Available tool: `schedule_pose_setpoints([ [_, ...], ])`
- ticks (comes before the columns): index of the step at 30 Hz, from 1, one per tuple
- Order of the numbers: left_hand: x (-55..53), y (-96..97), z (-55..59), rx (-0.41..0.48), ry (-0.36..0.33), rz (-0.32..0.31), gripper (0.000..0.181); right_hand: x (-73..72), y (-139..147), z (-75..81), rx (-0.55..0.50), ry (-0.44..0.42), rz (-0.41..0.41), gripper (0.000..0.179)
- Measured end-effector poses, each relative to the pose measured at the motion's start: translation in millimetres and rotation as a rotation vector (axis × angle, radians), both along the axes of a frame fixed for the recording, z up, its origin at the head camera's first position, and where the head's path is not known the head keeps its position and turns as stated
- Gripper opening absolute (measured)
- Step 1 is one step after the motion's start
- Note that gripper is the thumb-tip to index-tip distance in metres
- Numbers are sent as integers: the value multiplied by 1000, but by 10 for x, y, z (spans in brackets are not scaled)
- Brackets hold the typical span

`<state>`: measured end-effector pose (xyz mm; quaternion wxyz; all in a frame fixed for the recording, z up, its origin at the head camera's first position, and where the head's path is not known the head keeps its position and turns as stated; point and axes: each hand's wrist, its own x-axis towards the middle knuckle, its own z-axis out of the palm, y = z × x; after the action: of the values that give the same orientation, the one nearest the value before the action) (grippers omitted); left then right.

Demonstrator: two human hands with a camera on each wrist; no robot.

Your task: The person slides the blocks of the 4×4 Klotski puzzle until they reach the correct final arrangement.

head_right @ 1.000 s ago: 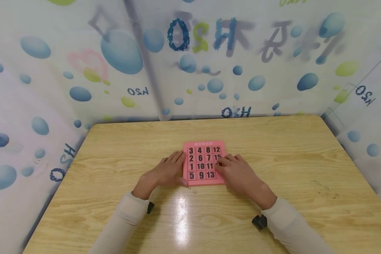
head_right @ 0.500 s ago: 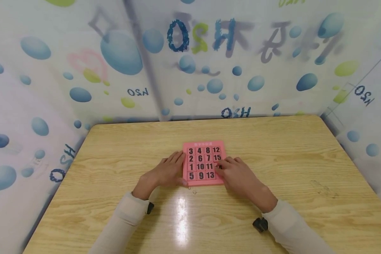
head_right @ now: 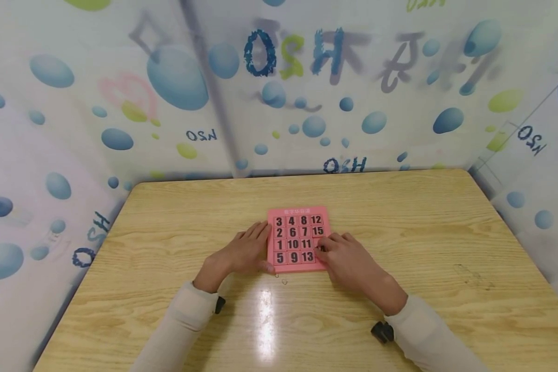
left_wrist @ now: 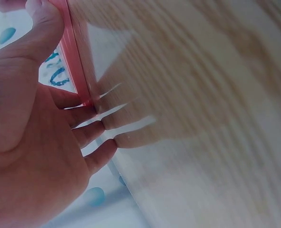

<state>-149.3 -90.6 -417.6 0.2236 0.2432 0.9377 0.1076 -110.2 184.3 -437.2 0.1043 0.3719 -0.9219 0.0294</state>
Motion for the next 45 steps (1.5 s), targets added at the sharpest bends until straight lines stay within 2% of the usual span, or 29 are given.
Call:
schedule_pose_setpoints([
  [5, 2, -3, -1, 4, 0, 0, 114, 18, -6, 12, 0, 7, 5, 15],
  [14, 1, 0, -1, 15, 12, -1, 114, 58, -7, 48, 9, -37, -4, 17],
  [23, 3, -3, 4, 11, 8, 3, 114, 77, 2, 23, -11, -16, 15, 14],
  [31, 0, -2, -10, 9, 5, 4, 114, 96, 9, 34, -9, -43, 4, 18],
  [39, -7, -9, -18, 17, 9, -4, 114, 64, 15, 57, -33, -100, -11, 24],
  [45, -9, -7, -22, 13, 12, -6, 115, -43, -6, 61, -53, -108, -64, 35],
])
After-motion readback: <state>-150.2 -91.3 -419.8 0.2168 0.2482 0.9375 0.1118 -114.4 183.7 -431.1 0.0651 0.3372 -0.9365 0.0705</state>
